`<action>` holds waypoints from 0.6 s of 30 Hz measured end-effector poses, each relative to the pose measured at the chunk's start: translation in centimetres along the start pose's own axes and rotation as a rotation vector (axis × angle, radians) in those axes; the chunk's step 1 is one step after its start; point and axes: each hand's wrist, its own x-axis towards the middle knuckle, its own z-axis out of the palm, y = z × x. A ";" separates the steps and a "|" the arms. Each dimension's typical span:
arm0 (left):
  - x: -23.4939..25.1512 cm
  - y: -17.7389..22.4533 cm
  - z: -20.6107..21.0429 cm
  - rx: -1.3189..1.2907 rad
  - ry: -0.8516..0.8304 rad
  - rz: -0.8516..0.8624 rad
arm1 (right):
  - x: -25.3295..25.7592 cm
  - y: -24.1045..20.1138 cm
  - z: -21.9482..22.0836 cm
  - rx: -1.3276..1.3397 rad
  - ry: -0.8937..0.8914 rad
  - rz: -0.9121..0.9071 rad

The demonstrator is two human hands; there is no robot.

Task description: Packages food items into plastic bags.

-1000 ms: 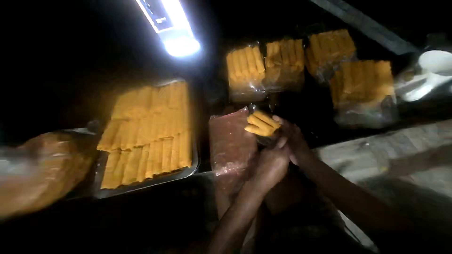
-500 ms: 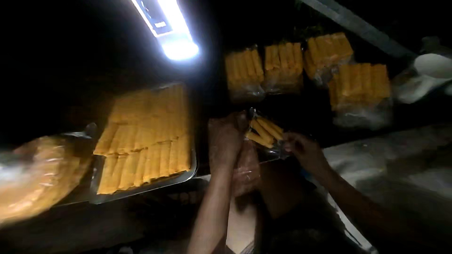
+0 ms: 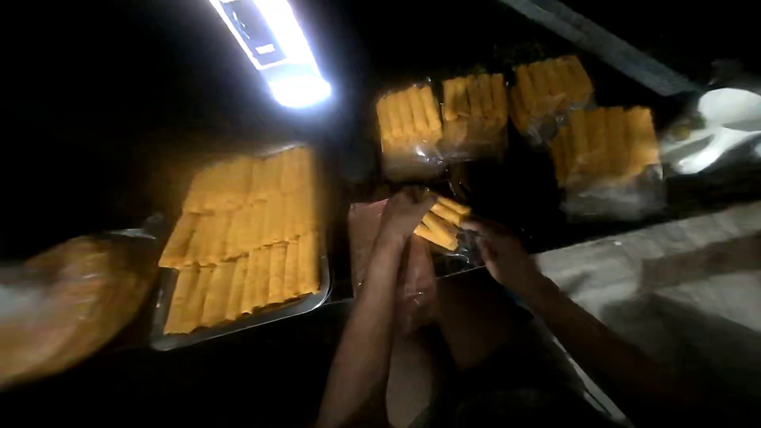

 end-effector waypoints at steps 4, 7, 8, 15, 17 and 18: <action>0.4 -0.8 0.6 -0.199 -0.030 0.123 | -0.1 0.7 0.0 -0.015 0.064 -0.045; 1.1 -1.0 1.2 -0.153 -0.028 0.207 | -0.3 1.5 -0.1 -0.012 0.099 -0.057; 1.3 -1.1 1.3 -0.134 -0.010 0.233 | -0.3 1.9 0.1 -0.019 0.121 -0.087; -1.3 -1.6 -0.1 0.094 0.156 0.165 | 0.0 2.8 1.5 -0.076 0.126 -0.227; -1.3 -2.8 -0.4 0.234 0.186 0.172 | 0.2 2.3 1.6 -0.124 0.104 -0.186; -1.3 -3.1 -0.6 0.240 0.165 0.176 | 0.3 2.1 1.6 -0.153 0.095 -0.164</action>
